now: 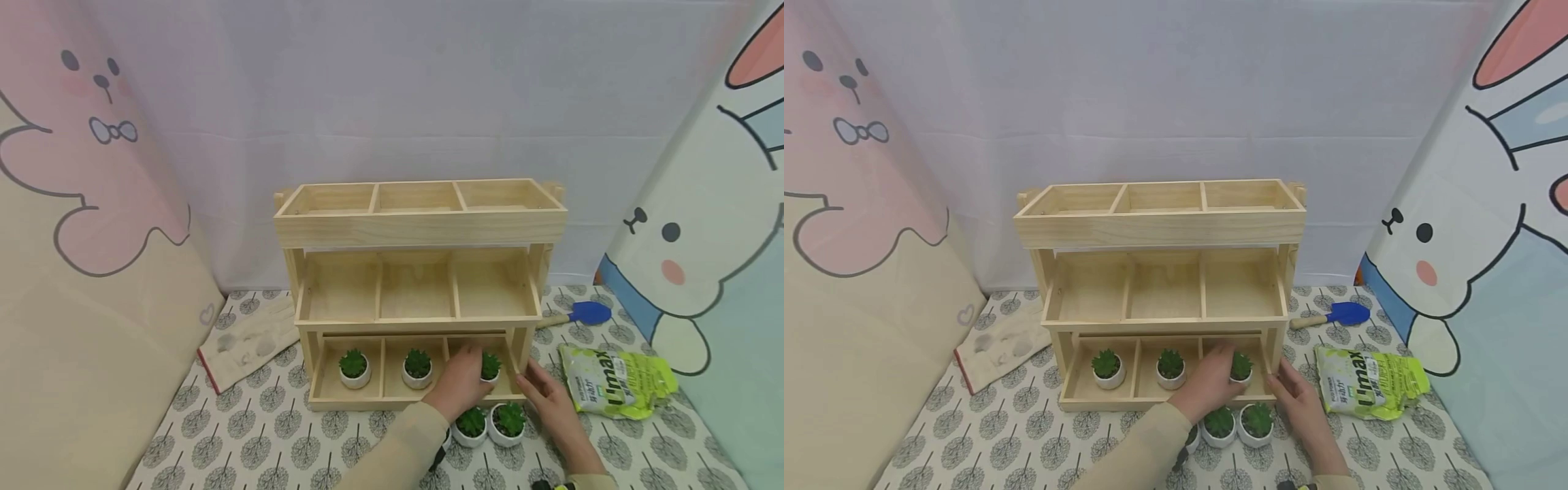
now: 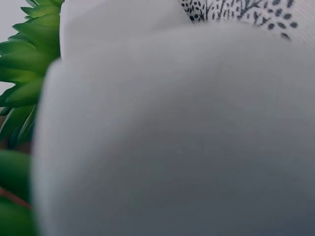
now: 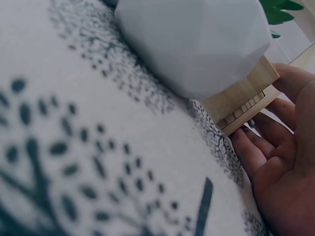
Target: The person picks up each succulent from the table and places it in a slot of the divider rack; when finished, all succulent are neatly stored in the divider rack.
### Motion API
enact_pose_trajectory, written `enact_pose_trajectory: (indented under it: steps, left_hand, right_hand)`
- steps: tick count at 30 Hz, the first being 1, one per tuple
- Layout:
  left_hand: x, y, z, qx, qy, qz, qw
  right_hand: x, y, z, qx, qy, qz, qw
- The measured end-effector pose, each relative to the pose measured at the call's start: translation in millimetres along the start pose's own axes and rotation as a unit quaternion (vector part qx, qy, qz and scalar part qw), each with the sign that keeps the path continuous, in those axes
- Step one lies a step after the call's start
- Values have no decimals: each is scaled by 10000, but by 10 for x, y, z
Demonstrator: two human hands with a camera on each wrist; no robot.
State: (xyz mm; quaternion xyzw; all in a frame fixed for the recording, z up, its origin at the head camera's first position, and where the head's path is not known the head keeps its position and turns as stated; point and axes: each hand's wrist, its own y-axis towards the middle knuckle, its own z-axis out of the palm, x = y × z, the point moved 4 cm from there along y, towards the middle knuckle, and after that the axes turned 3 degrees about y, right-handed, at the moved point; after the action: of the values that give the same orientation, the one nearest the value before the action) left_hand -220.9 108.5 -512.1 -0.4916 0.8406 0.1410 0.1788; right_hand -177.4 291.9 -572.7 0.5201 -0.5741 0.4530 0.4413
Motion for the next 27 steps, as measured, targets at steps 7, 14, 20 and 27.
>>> enact_pose_trajectory:
  steps: [7, 14, 20, 27]
  left_hand:
    - [11, 6, 12, -65, 28, -99, 9999]
    - [18, 7, 16, -58, -135, -150, 9998]
    - [21, -4, -20, -54, -284, -106, 9995]
    - [58, -68, -68, 81, -682, -207, 9974]
  right_hand:
    - [-8, -10, 12, -13, 7, 24, 10000]
    - [-13, -19, 7, 11, 74, -21, 10000]
    - [-14, -19, 5, 29, 90, -13, 10000]
    - [1, -6, 3, 5, 41, -35, 10000]
